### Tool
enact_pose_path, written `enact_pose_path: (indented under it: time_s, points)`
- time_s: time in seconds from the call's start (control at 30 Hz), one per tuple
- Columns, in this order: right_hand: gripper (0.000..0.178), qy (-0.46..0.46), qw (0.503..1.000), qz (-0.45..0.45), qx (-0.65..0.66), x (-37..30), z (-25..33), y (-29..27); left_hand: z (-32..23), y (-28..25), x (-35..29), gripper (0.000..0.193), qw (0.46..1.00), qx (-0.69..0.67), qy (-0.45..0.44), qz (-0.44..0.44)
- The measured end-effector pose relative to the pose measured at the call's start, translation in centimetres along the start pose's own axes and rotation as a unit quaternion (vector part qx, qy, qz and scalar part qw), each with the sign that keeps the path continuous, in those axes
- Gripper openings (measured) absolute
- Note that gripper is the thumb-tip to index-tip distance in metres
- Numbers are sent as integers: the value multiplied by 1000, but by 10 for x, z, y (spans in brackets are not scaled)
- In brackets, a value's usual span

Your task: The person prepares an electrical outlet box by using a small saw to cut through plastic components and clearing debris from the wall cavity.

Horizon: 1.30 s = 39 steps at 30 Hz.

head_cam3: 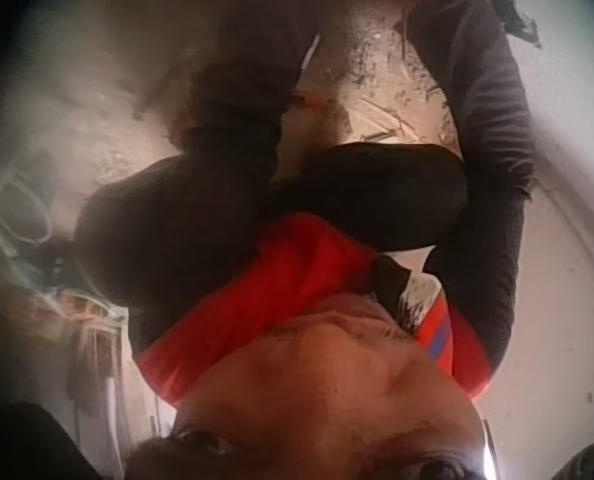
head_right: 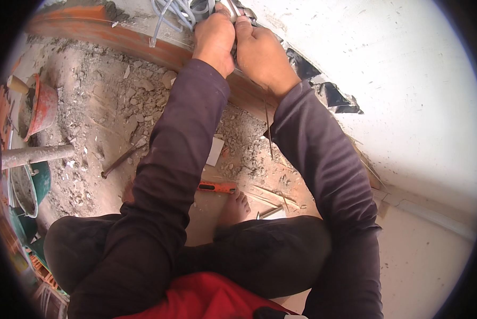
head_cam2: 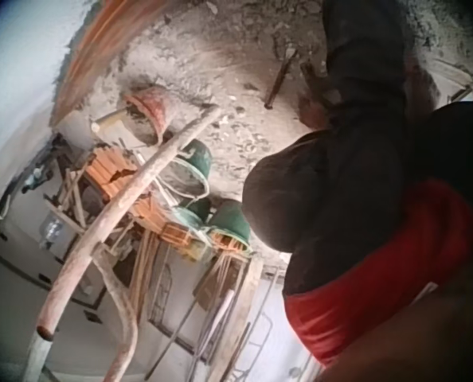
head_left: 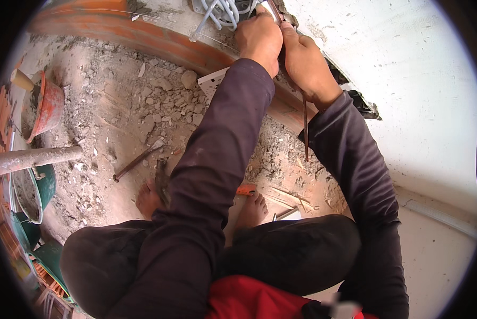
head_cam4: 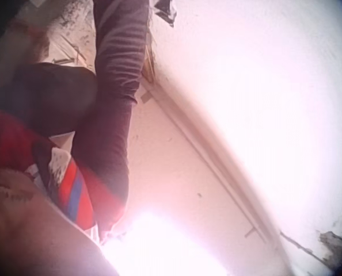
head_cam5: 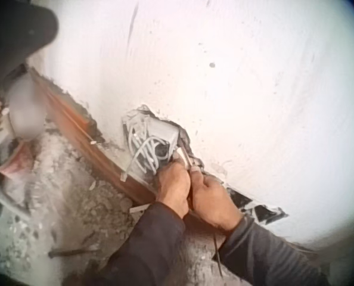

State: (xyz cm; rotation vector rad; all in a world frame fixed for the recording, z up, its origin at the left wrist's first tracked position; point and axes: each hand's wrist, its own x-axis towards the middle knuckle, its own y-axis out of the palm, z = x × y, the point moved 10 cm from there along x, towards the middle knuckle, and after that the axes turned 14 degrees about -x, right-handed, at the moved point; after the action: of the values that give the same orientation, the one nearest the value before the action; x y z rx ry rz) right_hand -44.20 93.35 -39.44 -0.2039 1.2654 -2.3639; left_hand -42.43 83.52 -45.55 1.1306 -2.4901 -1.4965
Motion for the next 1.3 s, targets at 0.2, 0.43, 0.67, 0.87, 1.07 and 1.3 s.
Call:
enact_pose_path:
  time_s: [0.2,0.43,0.67,0.87,1.07,1.3]
  points:
    - [62,-4,999,29,-12,-7,-25,-1,-5,7,-9,44,998,57,13,-15]
    - [60,14,1000,21,10,-14,-23,6,-4,-2,1,39,999,48,11,-24]
    - [60,-27,999,-30,-5,1,3,-3,-2,2,-4,40,1000,-9,-21,6]
    - [60,-23,999,-27,-14,-4,-3,-6,6,3,9,41,999,28,11,18]
    - [57,-5,1000,8,17,-23,-20,8,0,-13,23,38,998,57,35,-21]
    - [59,-27,999,-19,-30,-15,-8,3,1,-2,-3,35,999,-37,-24,-7]
